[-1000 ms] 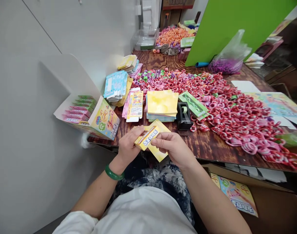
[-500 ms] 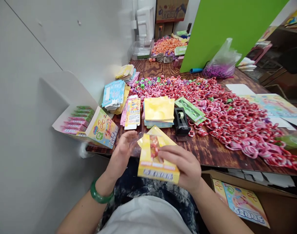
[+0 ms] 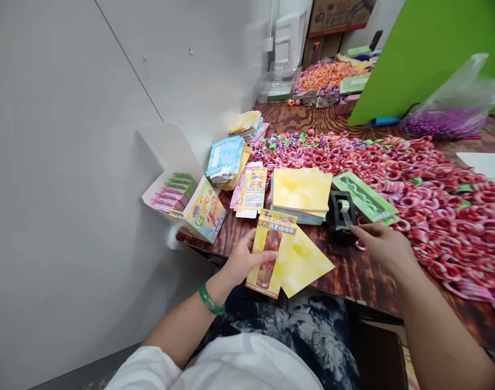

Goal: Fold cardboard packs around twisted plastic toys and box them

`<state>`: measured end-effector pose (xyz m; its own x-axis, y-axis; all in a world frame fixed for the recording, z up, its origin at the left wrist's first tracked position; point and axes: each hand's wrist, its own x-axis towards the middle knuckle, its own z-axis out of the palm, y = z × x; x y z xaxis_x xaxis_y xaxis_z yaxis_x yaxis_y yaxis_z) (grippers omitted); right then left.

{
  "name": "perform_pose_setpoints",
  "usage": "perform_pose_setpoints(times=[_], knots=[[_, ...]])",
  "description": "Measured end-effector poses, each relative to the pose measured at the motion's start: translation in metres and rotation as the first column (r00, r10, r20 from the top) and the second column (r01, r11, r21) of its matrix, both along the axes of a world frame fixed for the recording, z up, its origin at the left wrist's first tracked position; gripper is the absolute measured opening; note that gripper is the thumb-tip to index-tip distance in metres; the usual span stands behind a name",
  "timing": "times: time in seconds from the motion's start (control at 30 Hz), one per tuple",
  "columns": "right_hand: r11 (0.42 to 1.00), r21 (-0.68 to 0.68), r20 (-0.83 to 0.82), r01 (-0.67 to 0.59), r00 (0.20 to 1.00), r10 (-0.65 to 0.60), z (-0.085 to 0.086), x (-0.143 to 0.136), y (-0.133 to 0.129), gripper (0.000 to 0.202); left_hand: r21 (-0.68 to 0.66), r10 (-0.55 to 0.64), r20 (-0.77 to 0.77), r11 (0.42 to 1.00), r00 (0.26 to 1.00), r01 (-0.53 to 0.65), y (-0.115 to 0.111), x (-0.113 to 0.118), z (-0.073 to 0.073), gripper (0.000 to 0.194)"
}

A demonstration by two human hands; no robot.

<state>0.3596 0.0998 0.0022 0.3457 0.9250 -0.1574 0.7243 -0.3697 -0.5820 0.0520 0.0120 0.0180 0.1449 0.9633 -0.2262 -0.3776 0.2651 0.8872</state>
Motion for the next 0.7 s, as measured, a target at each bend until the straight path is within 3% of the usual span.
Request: perform_pose_setpoints(times=[0.2,0.27,0.33,0.4,0.47,0.53,0.7], knots=[[0.991,-0.042,-0.426,0.125,0.895,-0.131,-0.012,0.004,0.015,0.025,-0.005,0.023,-0.081,1.000,0.996,-0.024,-0.003,-0.001,0.001,0.051],[0.984,-0.051,-0.580,0.171,0.797,-0.169,-0.015,0.001,0.015,0.023,-0.002,0.033,-0.091,0.999,0.995,-0.034,-0.002,-0.002,-0.001,0.052],[0.970,-0.023,-0.742,0.242,0.646,-0.179,-0.018,-0.002,0.012,0.025,0.001,0.037,-0.092,0.999,0.995,-0.037,-0.001,-0.003,-0.003,0.052],[0.946,0.038,-0.853,0.321,0.503,-0.137,-0.022,-0.006,0.006,0.030,-0.005,0.028,-0.093,1.000,0.995,-0.029,0.001,-0.003,-0.005,0.052],[0.923,0.116,-0.903,0.368,0.427,-0.056,-0.027,-0.010,-0.005,0.034,-0.016,0.017,-0.097,1.000,0.995,-0.019,0.002,-0.002,-0.008,0.051],[0.902,0.186,-0.901,0.389,0.434,-0.001,-0.034,-0.015,-0.017,0.036,-0.015,0.013,-0.095,1.000,0.995,-0.015,0.003,-0.001,-0.010,0.050],[0.899,0.234,-0.791,0.370,0.611,-0.046,-0.055,-0.020,-0.036,0.035,-0.028,0.005,-0.064,1.000,0.998,-0.007,0.008,0.000,-0.016,0.052]])
